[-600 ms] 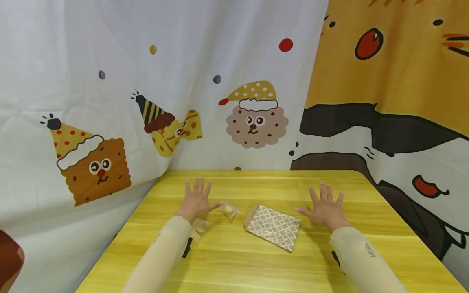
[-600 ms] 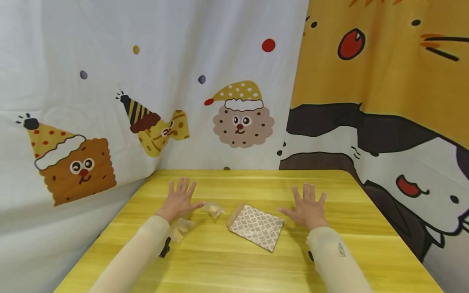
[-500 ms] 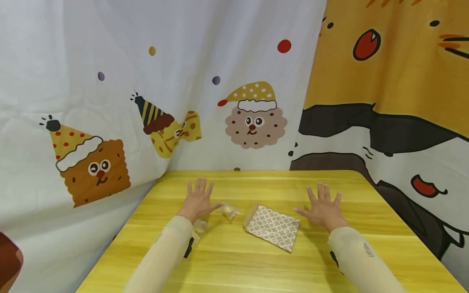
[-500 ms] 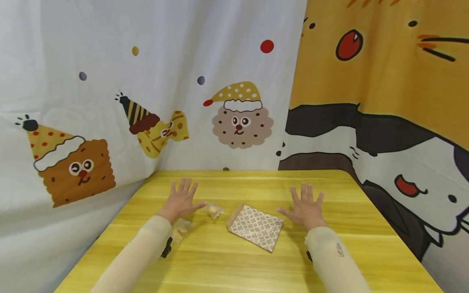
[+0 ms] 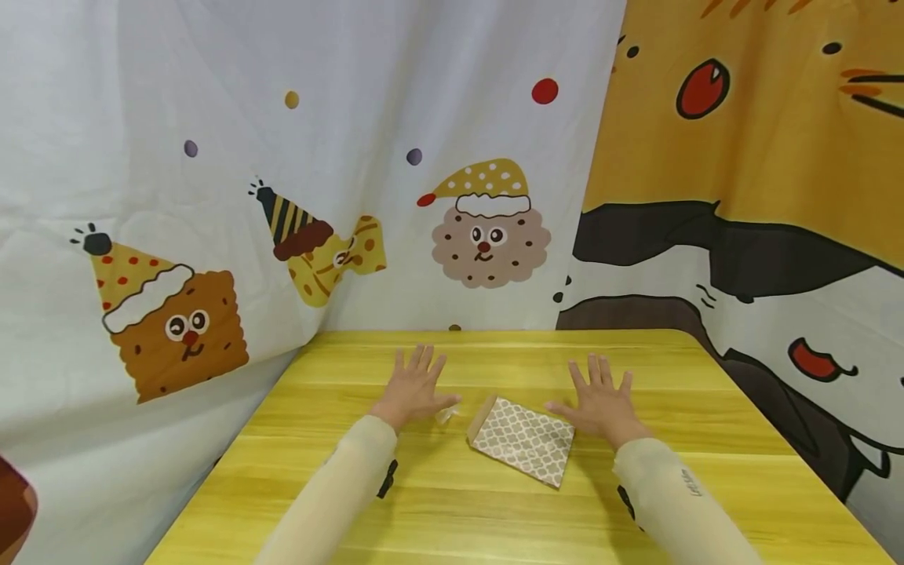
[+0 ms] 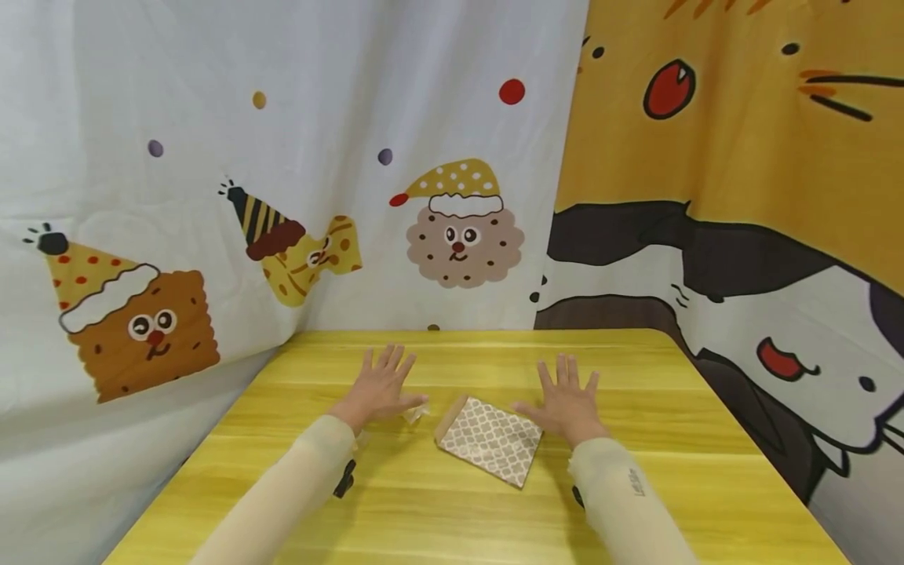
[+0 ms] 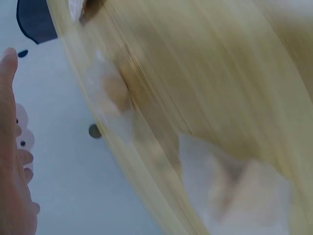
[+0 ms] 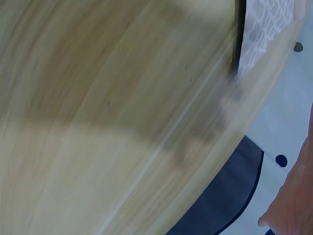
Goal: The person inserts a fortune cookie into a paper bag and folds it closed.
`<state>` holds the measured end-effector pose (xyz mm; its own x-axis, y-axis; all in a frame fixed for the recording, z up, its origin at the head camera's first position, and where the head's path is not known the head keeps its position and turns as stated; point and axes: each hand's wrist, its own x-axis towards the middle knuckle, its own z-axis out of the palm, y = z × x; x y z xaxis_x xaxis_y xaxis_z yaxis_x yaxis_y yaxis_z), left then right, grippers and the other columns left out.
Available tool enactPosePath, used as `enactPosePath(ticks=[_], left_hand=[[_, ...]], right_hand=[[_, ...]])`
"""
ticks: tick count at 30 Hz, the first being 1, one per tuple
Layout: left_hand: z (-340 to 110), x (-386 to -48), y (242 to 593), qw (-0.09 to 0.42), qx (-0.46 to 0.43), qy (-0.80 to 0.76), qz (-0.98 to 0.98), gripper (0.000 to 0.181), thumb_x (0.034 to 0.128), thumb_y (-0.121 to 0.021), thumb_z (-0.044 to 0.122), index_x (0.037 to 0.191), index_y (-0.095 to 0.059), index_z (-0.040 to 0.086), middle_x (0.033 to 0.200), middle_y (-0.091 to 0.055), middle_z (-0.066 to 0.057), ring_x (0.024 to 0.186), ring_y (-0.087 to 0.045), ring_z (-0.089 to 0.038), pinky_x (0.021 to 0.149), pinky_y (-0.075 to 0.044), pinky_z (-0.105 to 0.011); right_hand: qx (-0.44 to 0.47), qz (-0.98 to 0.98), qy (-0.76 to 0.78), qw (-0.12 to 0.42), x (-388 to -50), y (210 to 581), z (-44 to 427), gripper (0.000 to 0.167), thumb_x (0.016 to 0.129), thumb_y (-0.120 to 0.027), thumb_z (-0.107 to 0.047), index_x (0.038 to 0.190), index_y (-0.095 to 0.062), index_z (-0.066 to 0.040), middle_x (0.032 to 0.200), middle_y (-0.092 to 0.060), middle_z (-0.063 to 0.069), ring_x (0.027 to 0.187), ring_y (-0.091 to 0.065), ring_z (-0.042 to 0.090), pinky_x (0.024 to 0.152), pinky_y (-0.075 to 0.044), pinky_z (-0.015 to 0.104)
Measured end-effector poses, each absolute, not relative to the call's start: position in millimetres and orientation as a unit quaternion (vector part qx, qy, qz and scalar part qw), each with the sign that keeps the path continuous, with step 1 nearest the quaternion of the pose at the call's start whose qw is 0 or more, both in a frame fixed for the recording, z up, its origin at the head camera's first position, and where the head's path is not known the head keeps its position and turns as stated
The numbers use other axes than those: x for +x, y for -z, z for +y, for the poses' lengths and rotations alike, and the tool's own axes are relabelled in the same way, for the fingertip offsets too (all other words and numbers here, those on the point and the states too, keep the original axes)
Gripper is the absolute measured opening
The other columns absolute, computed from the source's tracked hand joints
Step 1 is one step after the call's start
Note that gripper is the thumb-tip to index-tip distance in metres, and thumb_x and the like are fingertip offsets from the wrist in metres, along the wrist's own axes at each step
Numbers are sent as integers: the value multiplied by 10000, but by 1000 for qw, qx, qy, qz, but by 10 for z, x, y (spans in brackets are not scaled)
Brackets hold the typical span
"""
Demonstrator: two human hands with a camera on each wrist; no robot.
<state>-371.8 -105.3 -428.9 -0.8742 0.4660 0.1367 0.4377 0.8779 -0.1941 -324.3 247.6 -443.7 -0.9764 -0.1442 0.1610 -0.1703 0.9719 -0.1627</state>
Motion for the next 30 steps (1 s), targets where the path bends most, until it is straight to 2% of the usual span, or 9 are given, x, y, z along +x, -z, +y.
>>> enactPosePath(ticks=[13, 21, 30], left_hand=[[-647, -3665, 4408, 55, -293, -60, -953, 830, 958, -438, 675, 1592, -241, 177, 1631, -193, -119, 1500, -129, -316, 1168, -80, -602], [-490, -3634, 4542, 42, -304, -91, -947, 826, 941, -467, 686, 1581, -283, 197, 1623, -232, -95, 1495, -165, -288, 1177, -123, -566], [-440, -3641, 4657, 31, -320, -91, -943, 793, 946, -489, 660, 1569, -316, 201, 1604, -281, -94, 1486, -205, -284, 1176, -153, -554]], right_hand=[[97, -989, -108, 40, -3235, 4603, 2123, 1009, 891, -511, -727, 1584, -206, -61, 1609, -30, 283, 1470, -17, 475, 1063, 37, 752], [114, -985, -127, 26, -3164, 4769, 1932, 1088, 853, -561, -738, 1580, -176, -26, 1615, -86, 254, 1477, -78, 444, 1075, -9, 748], [135, -983, -120, -10, -3096, 4847, 1749, 1190, 765, -581, -818, 1555, -250, 9, 1605, -169, 244, 1476, -141, 419, 1094, -70, 728]])
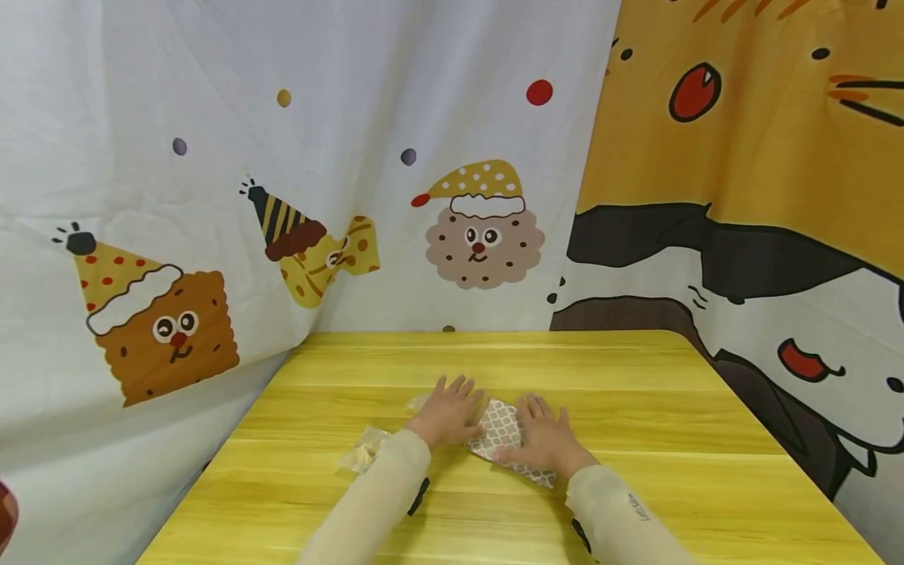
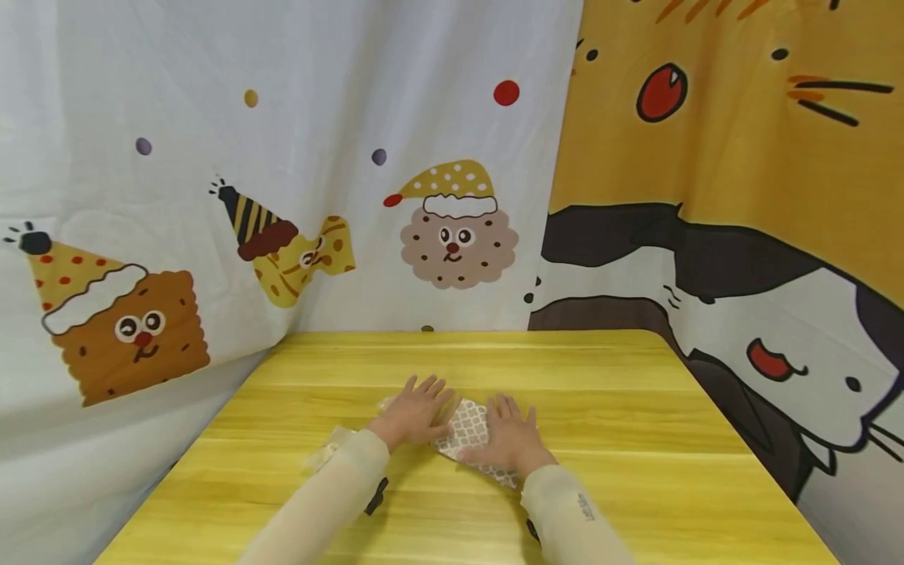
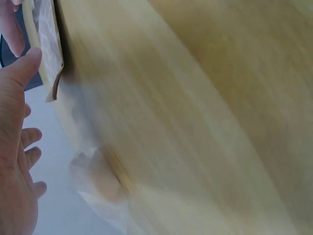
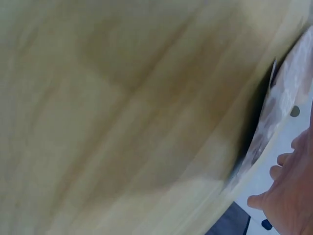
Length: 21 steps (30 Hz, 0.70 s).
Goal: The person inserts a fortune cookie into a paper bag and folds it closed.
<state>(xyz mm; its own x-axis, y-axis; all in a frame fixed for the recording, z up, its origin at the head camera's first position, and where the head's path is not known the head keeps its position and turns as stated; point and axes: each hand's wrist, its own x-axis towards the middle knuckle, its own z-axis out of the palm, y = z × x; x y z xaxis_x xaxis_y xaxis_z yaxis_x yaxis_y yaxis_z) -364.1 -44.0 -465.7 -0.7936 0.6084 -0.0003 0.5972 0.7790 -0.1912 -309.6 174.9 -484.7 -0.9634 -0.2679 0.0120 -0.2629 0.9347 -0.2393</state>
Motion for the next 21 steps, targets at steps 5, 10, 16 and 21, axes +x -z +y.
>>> enactPosePath(ticks=[5, 10, 16, 21], left_hand=[[-432, -3616, 4698, 15, -327, -86, -941, 748, 969, -481, 623, 1563, -330, 194, 1601, -292, -79, 1485, -209, -271, 1182, -144, -538], [-452, -3561, 4735, 10, -343, -82, -936, 725, 981, -478, 599, 1568, -322, 204, 1588, -326, -59, 1476, -235, -275, 1176, -166, -542], [-495, -3446, 4788, -2, -364, -78, -928, 686, 996, -398, 615, 1559, -350, 225, 1601, -300, -32, 1489, -195, -272, 1180, -150, -542], [-518, -3356, 4826, -6, -373, -83, -924, 690, 1010, -321, 622, 1557, -352, 202, 1608, -285, -6, 1499, -162, -238, 1193, -108, -514]], right_hand=[[-135, 981, 133, 43, -3090, 4917, 1730, 1250, 709, -618, -839, 1561, -243, -4, 1601, -198, 236, 1471, -172, 409, 1098, -78, 721], [-151, 974, 157, 69, -3074, 4921, 1817, 1235, 716, -646, -811, 1563, -240, -11, 1594, -220, 233, 1462, -202, 409, 1098, -104, 715], [-174, 965, 178, 87, -3068, 4897, 1955, 1221, 687, -748, -735, 1570, -253, -54, 1603, -228, 196, 1468, -206, 378, 1110, -114, 693], [-174, 965, 172, 91, -3081, 4888, 1964, 1260, 654, -774, -733, 1569, -246, -48, 1604, -233, 187, 1473, -201, 367, 1113, -108, 689]])
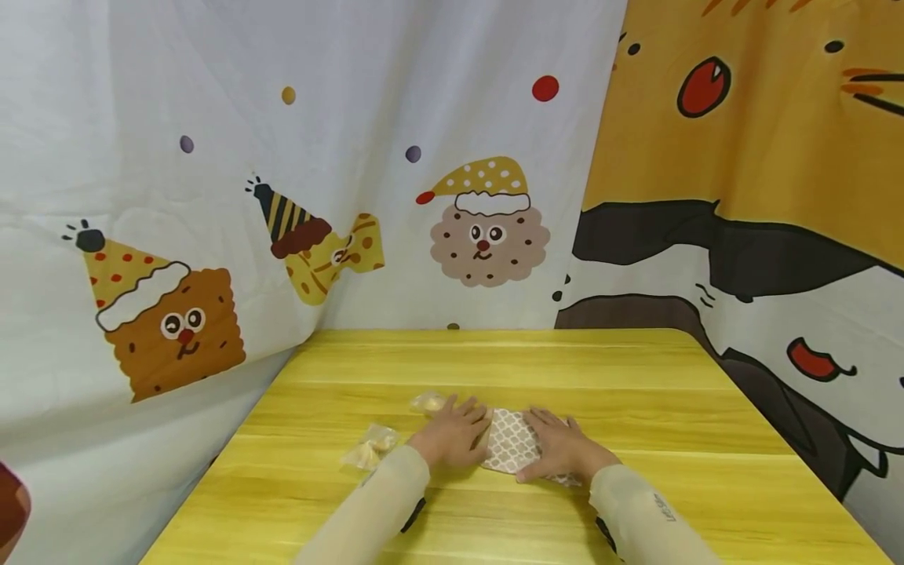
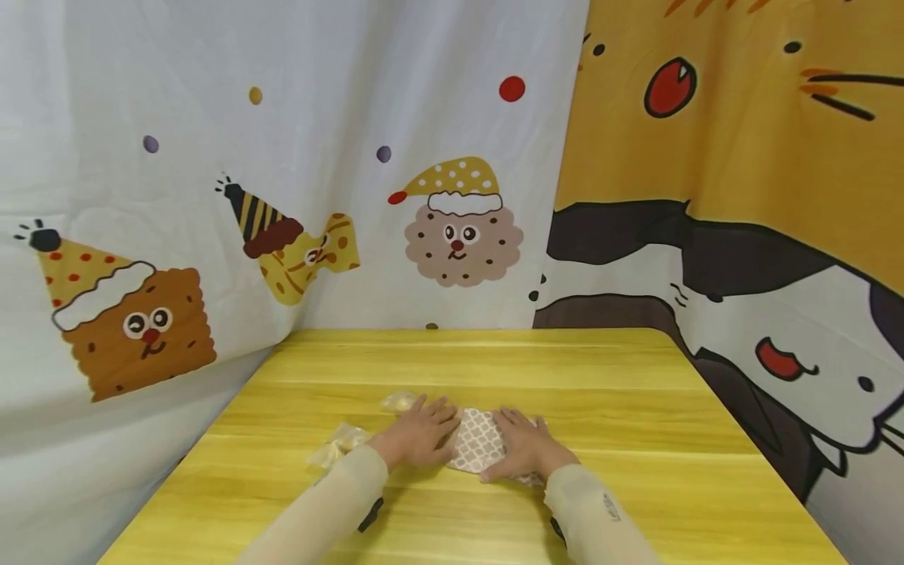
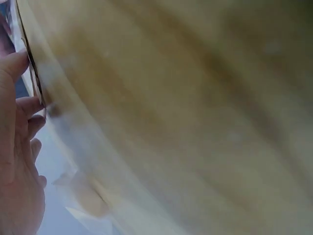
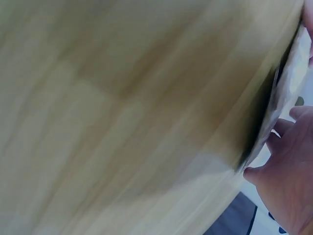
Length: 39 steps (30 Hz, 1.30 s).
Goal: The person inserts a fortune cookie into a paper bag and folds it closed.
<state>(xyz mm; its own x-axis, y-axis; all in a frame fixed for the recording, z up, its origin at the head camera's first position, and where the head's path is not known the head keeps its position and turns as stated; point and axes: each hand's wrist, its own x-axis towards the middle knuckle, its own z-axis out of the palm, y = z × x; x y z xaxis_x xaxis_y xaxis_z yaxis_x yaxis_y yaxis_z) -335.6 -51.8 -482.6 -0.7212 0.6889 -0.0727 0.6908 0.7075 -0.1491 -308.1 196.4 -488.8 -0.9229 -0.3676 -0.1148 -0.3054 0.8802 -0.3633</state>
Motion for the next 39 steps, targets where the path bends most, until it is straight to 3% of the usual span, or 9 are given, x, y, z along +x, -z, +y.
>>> enactPosePath(ticks=[9, 23, 39], left_hand=[[-575, -3254, 4862, -7, 377, 108, 920, 704, 1017, -283, 622, 1558, -344, 176, 1593, -312, 18, 1491, -190, -215, 1195, -91, -509], [-610, -3224, 4873, 30, 357, 73, 931, 613, 1052, -290, 547, 1569, -321, 219, 1603, -284, 49, 1496, -172, -209, 1197, -87, -501], [-608, -3251, 4859, -7, 371, -16, 929, 615, 1009, -504, 496, 1521, -421, 167, 1555, -385, -40, 1468, -262, -258, 1181, -161, -522]], right_hand=[[-177, 966, 167, 87, -3066, 4898, 1833, 1354, 619, -739, -799, 1552, -223, 35, 1612, -167, 226, 1482, -156, 378, 1123, -81, 682], [-180, 957, 204, 98, -3063, 4896, 1890, 1320, 624, -831, -684, 1537, -238, 63, 1601, -188, 238, 1468, -186, 391, 1151, -117, 624], [-174, 959, 199, 106, -3098, 4928, 1895, 1304, 628, -815, -703, 1544, -248, 31, 1608, -182, 222, 1470, -187, 390, 1153, -111, 622]])
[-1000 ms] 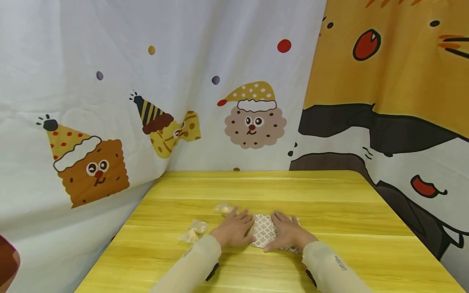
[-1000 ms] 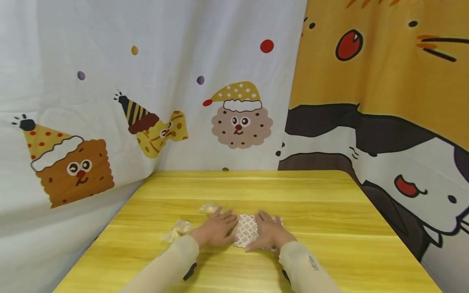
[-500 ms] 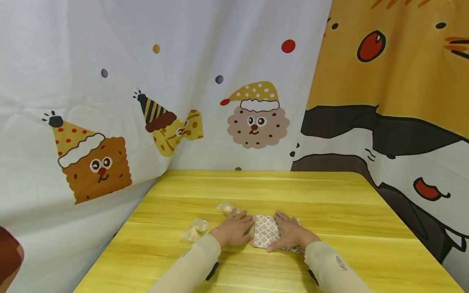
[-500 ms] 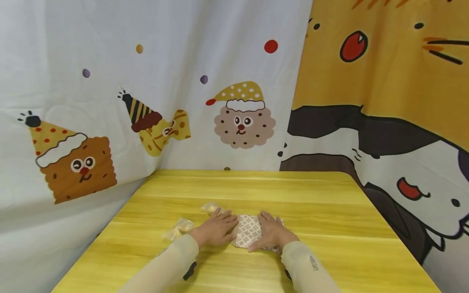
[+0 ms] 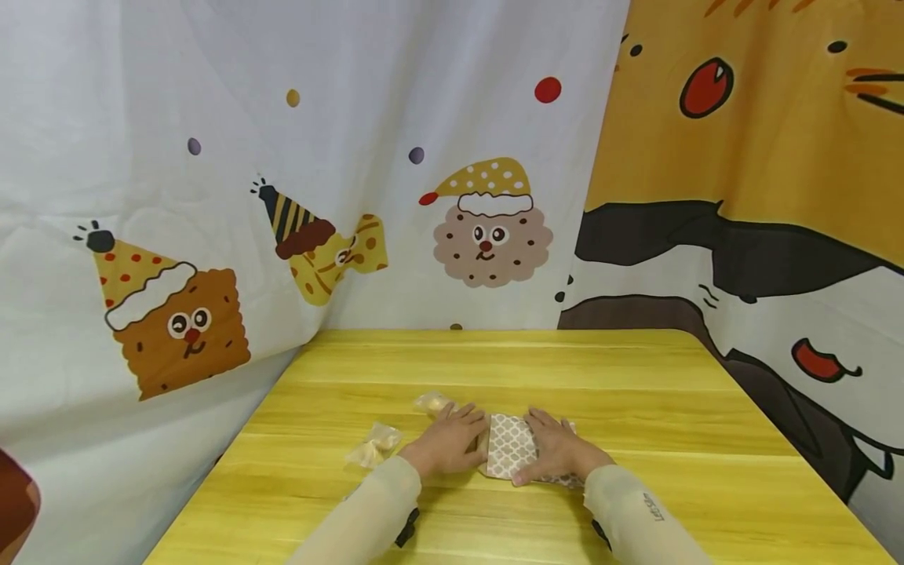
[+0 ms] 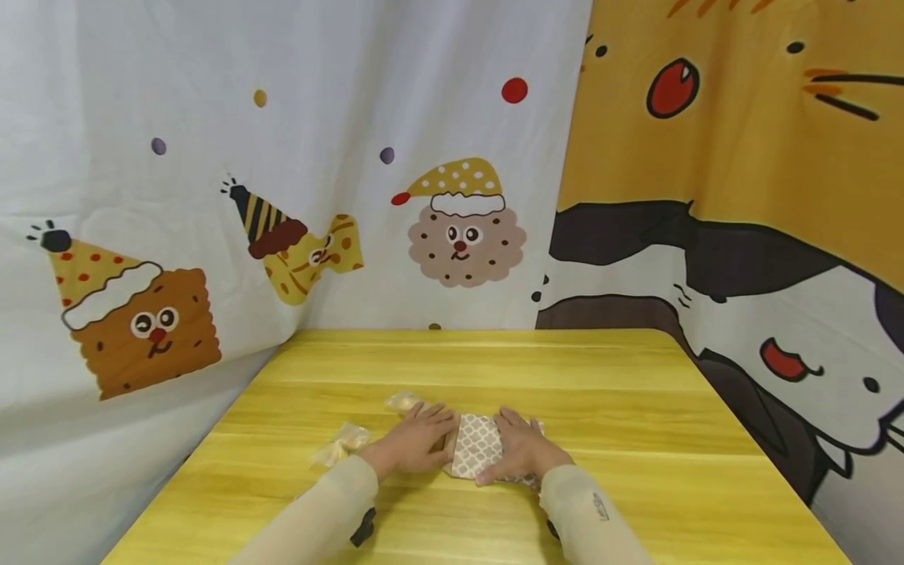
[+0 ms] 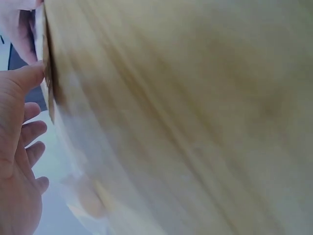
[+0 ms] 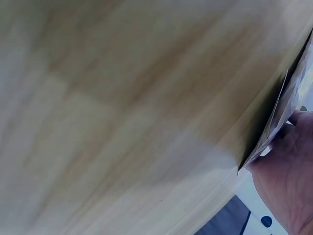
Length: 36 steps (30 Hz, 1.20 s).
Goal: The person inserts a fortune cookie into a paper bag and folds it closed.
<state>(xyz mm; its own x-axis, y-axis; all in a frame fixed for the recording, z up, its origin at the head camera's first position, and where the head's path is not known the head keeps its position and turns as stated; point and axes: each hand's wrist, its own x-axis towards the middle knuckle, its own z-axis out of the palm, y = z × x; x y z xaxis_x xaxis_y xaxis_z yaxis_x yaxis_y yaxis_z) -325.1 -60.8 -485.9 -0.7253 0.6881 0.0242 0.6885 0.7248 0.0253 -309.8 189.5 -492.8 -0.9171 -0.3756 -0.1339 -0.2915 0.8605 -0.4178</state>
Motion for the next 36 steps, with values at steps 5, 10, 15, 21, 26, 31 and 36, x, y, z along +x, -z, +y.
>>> enactPosePath(ticks=[5, 10, 15, 21, 26, 31, 36], left_hand=[[-580, -3239, 4803, 10, -377, 40, -925, 599, 991, -553, 458, 1495, -463, 148, 1543, -404, -53, 1459, -284, -260, 1174, -195, -519], [-540, -3209, 4754, 25, -387, 29, -921, 450, 975, -619, 401, 1336, -612, 132, 1475, -495, -40, 1388, -411, -233, 1137, -294, -497], [-544, -3193, 4802, 31, -386, -30, -921, 182, 986, -603, 361, 1005, -682, 198, 1307, -619, 22, 1236, -542, -163, 1078, -381, -453], [-578, -3166, 4854, 14, -379, -59, -923, 394, 1016, -543, 410, 1320, -649, 183, 1438, -531, 17, 1342, -465, -204, 1113, -342, -467], [-589, -3165, 4846, 25, -382, -71, -921, 410, 1004, -565, 429, 1325, -648, 189, 1428, -539, 34, 1330, -474, -207, 1110, -344, -469], [-594, -3177, 4827, 32, -389, -82, -917, 366, 991, -576, 462, 1239, -680, 213, 1385, -559, 68, 1312, -484, -188, 1102, -352, -464], [-627, -3199, 4818, 21, -388, -44, -921, 408, 989, -594, 431, 1297, -662, 172, 1406, -558, 28, 1326, -481, -227, 1116, -329, -479]], right_hand=[[-174, 960, 193, 107, -3102, 4947, 1887, 1290, 633, -814, -699, 1539, -261, 35, 1604, -194, 223, 1466, -199, 390, 1147, -121, 628], [-175, 960, 191, 107, -3091, 4946, 1874, 1292, 634, -809, -707, 1540, -261, 33, 1605, -193, 219, 1468, -195, 386, 1150, -119, 624], [-174, 962, 185, 104, -3079, 4939, 1852, 1295, 630, -811, -706, 1540, -264, 34, 1605, -194, 223, 1470, -191, 384, 1148, -117, 629], [-188, 965, 159, 92, -3050, 4899, 1746, 1358, 599, -757, -793, 1554, -236, 21, 1611, -158, 235, 1480, -147, 393, 1126, -72, 678], [-196, 965, 148, 87, -3064, 4871, 1687, 1361, 593, -764, -789, 1533, -260, 55, 1573, -238, 249, 1444, -224, 417, 1145, -175, 609], [-195, 965, 161, 68, -3088, 4880, 1699, 1315, 593, -793, -759, 1489, -331, 86, 1510, -327, 253, 1391, -305, 423, 1116, -293, 555], [-189, 963, 184, 59, -3126, 4911, 1706, 1279, 597, -803, -746, 1481, -358, 64, 1491, -353, 223, 1376, -331, 403, 1098, -321, 552]])
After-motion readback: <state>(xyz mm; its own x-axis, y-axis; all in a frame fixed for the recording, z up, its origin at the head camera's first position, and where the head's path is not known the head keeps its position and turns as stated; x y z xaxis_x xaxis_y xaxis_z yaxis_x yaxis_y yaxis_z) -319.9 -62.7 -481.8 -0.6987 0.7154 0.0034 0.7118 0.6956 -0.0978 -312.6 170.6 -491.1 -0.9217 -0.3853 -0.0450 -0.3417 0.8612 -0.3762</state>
